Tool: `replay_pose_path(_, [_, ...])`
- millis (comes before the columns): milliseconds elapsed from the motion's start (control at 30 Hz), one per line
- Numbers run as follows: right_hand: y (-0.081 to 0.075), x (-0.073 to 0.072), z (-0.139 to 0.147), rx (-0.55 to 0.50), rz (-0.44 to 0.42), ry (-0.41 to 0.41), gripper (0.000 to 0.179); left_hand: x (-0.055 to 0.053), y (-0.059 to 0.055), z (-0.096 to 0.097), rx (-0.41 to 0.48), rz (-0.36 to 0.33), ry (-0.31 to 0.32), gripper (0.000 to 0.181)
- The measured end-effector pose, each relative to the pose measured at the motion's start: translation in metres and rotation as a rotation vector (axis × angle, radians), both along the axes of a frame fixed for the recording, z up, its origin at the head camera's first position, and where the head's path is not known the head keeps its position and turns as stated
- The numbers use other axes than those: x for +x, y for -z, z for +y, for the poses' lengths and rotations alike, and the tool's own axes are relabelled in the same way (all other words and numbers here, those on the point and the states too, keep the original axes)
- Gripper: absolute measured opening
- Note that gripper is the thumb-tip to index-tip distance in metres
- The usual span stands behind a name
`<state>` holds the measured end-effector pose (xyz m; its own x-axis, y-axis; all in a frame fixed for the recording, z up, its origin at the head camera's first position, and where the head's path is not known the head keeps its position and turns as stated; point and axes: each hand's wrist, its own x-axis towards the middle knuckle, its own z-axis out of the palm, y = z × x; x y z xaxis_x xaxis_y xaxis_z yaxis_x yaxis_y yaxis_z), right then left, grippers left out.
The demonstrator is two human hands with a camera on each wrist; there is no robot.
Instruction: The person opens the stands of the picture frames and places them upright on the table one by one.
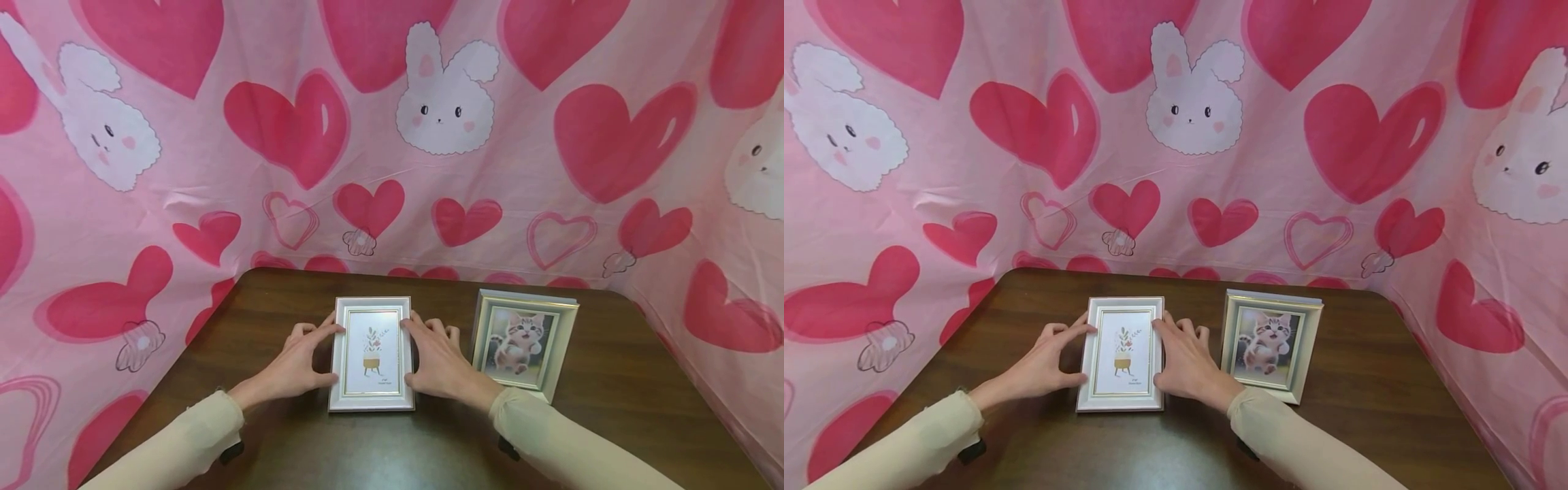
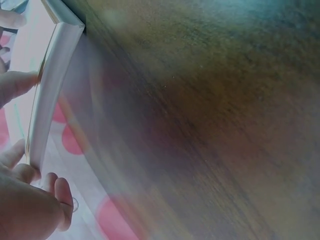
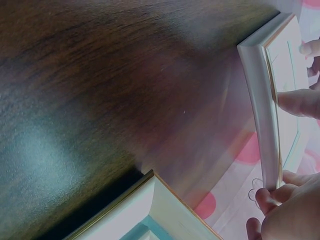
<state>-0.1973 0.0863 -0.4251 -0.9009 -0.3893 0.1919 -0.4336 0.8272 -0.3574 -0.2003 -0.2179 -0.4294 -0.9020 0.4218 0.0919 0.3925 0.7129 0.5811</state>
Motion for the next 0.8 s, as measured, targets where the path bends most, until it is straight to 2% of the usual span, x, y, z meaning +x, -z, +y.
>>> replay_pose_path(800, [0.0017, 0.006, 0.001, -0.004, 0.059, -0.009, 0.093, 0.0067, 0.0036, 0.0011, -0.007, 0.075, -0.008, 0.085])
